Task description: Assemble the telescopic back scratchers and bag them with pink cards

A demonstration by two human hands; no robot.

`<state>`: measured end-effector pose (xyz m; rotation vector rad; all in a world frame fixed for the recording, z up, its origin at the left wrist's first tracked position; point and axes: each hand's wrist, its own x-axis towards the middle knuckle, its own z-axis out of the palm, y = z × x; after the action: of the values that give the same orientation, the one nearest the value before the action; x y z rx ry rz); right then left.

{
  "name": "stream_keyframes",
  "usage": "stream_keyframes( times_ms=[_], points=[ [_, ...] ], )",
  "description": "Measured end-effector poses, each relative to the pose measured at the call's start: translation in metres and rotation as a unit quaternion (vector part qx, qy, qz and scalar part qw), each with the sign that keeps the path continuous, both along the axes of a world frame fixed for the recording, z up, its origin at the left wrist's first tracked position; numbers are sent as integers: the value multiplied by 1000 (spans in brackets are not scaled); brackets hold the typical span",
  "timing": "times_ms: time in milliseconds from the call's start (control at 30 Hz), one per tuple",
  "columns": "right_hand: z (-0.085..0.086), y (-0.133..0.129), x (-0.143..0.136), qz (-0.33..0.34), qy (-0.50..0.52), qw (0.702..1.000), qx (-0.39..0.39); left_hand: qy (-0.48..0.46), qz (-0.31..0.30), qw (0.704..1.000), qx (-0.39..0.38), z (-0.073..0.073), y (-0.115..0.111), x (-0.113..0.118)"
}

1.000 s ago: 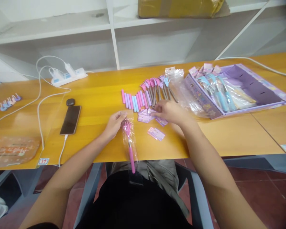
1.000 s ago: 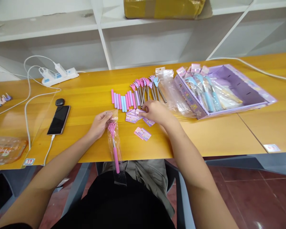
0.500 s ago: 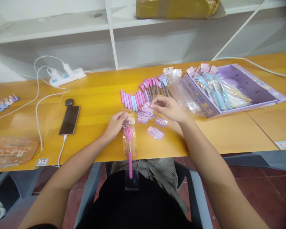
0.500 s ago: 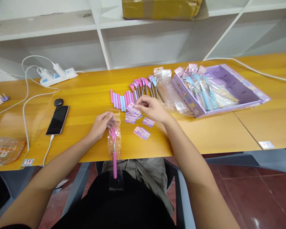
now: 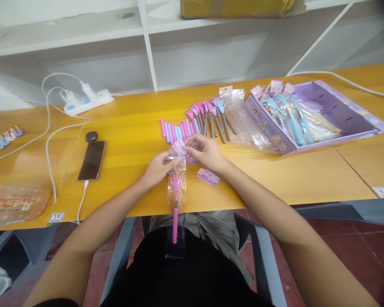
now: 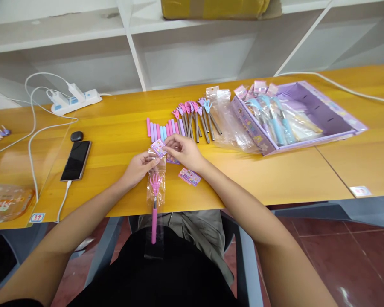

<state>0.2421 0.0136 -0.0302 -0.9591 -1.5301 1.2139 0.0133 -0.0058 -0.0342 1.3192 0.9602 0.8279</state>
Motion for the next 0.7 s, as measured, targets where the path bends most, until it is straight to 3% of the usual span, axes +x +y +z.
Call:
stream_keyframes(
  times_ms=[167,300,700],
  points=[
    [-4,1,1,-16,-41,996,77,1,-11,1000,-3,0,1,-1],
    [-2,-2,2,10,-55,991,121,3,-17,1000,14,-1,2,0],
    [6,-5,8,124,-50,979,151,23,-27,999,10,2,0,0]
  ],
)
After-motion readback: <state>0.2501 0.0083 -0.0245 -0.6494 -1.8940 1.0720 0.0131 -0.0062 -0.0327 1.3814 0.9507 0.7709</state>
